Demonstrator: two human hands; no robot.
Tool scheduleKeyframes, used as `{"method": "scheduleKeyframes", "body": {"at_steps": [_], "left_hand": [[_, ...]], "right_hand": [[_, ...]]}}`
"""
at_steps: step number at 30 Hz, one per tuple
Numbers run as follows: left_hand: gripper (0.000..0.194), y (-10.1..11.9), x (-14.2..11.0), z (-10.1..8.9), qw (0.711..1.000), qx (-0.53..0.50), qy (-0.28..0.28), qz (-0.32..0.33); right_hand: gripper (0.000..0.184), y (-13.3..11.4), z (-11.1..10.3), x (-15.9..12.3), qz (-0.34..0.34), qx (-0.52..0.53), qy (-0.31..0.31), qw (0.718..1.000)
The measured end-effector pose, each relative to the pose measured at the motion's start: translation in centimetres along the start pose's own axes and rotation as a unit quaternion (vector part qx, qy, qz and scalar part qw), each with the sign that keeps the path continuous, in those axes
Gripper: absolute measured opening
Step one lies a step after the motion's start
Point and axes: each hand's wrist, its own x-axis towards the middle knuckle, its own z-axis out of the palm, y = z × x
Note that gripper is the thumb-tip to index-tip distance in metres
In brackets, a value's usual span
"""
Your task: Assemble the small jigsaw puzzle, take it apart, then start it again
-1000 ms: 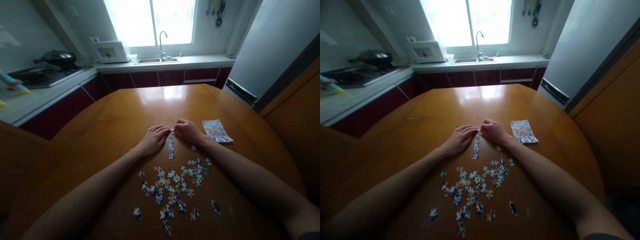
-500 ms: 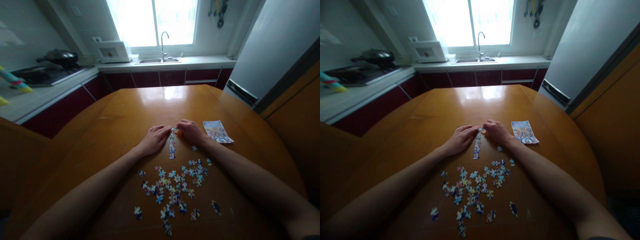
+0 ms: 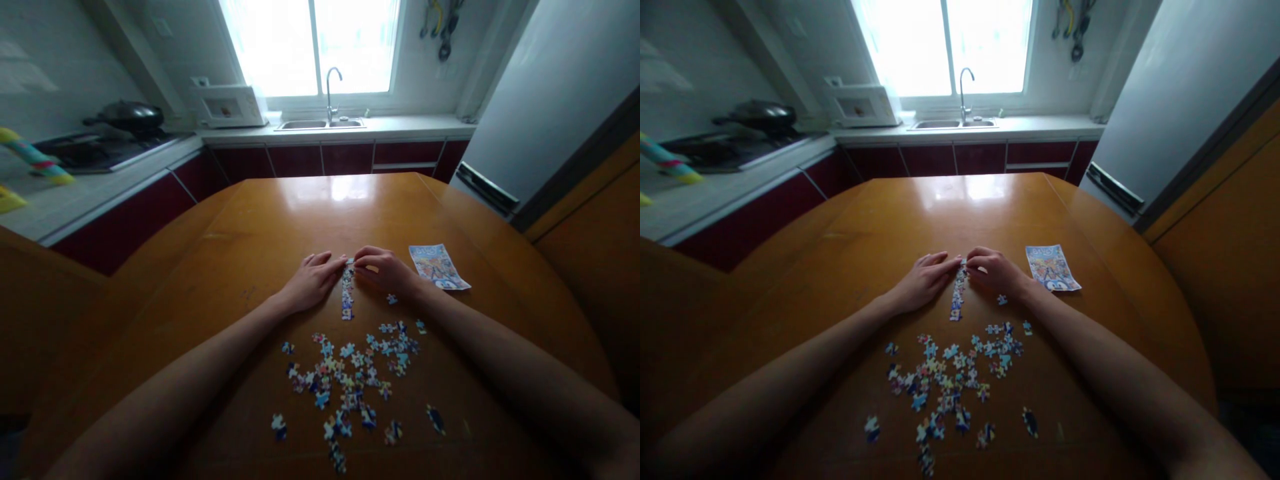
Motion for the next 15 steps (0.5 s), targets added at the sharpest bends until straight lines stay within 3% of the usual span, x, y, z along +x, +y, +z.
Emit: {"method": "scheduleKeyframes", "body": {"at_steps": [11,15], "left_hand": [[0.043,-0.2,0.0,0.4,1.000,-0.013,0.006,0.002],[0.042,-0.2,0.1,0.3,1.000,-0.005,-0.014,0.010]], "right_hand": [[0.014,0.4,-1.2,-0.1,0.086,-0.007,0.039,0.996],[0.013,1.2,-1.8,-0.5,0.098,-0.085,-0.003,0.992]]}}
